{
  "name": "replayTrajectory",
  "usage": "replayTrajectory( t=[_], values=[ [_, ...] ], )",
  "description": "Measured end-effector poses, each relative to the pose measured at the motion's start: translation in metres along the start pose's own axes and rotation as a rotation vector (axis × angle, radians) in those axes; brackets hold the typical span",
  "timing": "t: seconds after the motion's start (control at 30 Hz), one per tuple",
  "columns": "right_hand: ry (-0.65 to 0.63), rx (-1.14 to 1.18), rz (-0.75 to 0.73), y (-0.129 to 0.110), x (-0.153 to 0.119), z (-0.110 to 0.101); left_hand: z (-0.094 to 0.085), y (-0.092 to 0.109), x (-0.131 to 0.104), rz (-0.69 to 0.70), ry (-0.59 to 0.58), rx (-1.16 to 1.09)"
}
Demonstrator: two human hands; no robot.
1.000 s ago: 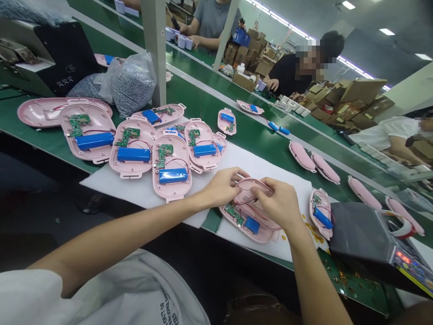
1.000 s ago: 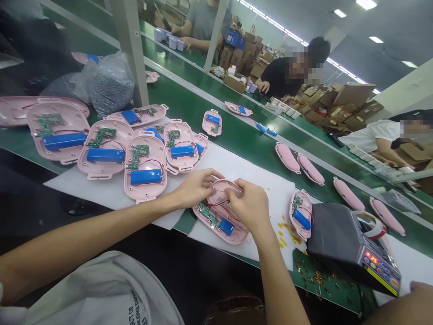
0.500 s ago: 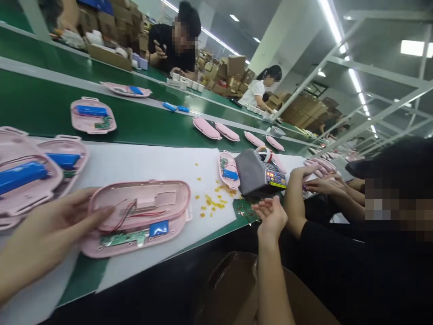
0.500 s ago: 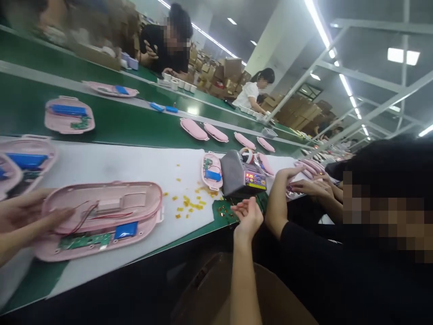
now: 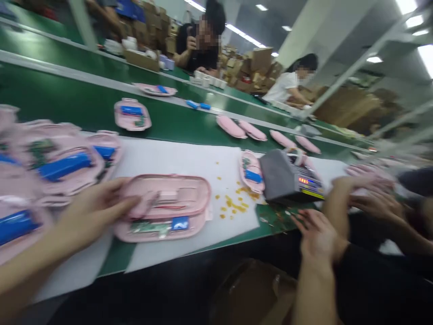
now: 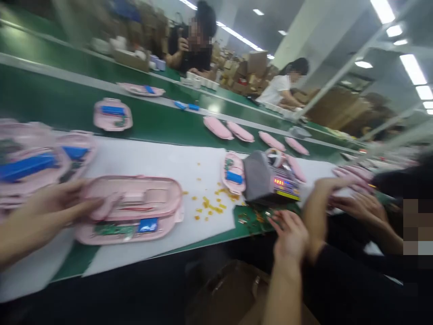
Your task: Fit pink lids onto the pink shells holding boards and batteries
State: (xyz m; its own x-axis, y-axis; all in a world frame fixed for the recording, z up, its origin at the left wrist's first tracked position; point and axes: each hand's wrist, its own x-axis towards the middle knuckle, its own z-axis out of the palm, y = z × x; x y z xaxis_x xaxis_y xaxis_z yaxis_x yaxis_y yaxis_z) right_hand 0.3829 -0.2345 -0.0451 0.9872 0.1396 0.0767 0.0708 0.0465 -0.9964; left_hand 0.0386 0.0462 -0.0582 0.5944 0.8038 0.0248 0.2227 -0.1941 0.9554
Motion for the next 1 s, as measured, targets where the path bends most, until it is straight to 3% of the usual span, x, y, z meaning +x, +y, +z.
replayTrajectory(
  t=[0.07,0.1,0.2,0.27,0.33,0.43,0.67,0.73,0.8,0.9,0.97,1.0],
  values=[
    [-0.138,-0.084,-0.207,-0.016,-0.035,0.027,0.003,0.016,-0.005,-0.034,-0.042,-0.027],
    [-0.269,-0.162,-0.340,-0.027,-0.054,0.047,0.003,0.021,-0.005,-0.054,-0.086,-0.097],
    [-0.814,-0.447,-0.787,-0.057,-0.105,0.123,0.004,0.024,-0.005,-0.029,-0.157,-0.299],
    [-1.123,-0.574,-0.965,-0.065,-0.126,0.172,0.004,0.020,-0.006,0.015,-0.162,-0.350],
    [-1.276,-0.661,-1.051,-0.062,-0.134,0.207,0.004,0.017,-0.008,0.053,-0.154,-0.353],
    [-1.296,-0.775,-1.144,-0.052,-0.133,0.228,0.002,0.015,-0.010,0.069,-0.134,-0.323],
    [-1.158,-0.872,-1.294,-0.044,-0.145,0.232,0.006,0.006,-0.009,0.125,-0.081,-0.254],
    [-1.040,-0.891,-1.198,-0.046,-0.143,0.236,0.007,0.002,-0.009,0.132,-0.073,-0.250],
    [-0.976,-0.904,-0.986,-0.051,-0.134,0.241,0.008,0.000,-0.011,0.123,-0.052,-0.238],
    [-1.151,-0.827,-0.627,-0.060,-0.115,0.246,0.008,0.001,-0.012,0.099,0.001,-0.221],
    [-1.284,-0.745,-0.553,-0.063,-0.108,0.243,0.008,0.002,-0.011,0.114,-0.002,-0.198],
    [-1.305,-0.718,-0.596,-0.064,-0.108,0.239,0.009,0.003,-0.011,0.140,-0.019,-0.177]
  ],
)
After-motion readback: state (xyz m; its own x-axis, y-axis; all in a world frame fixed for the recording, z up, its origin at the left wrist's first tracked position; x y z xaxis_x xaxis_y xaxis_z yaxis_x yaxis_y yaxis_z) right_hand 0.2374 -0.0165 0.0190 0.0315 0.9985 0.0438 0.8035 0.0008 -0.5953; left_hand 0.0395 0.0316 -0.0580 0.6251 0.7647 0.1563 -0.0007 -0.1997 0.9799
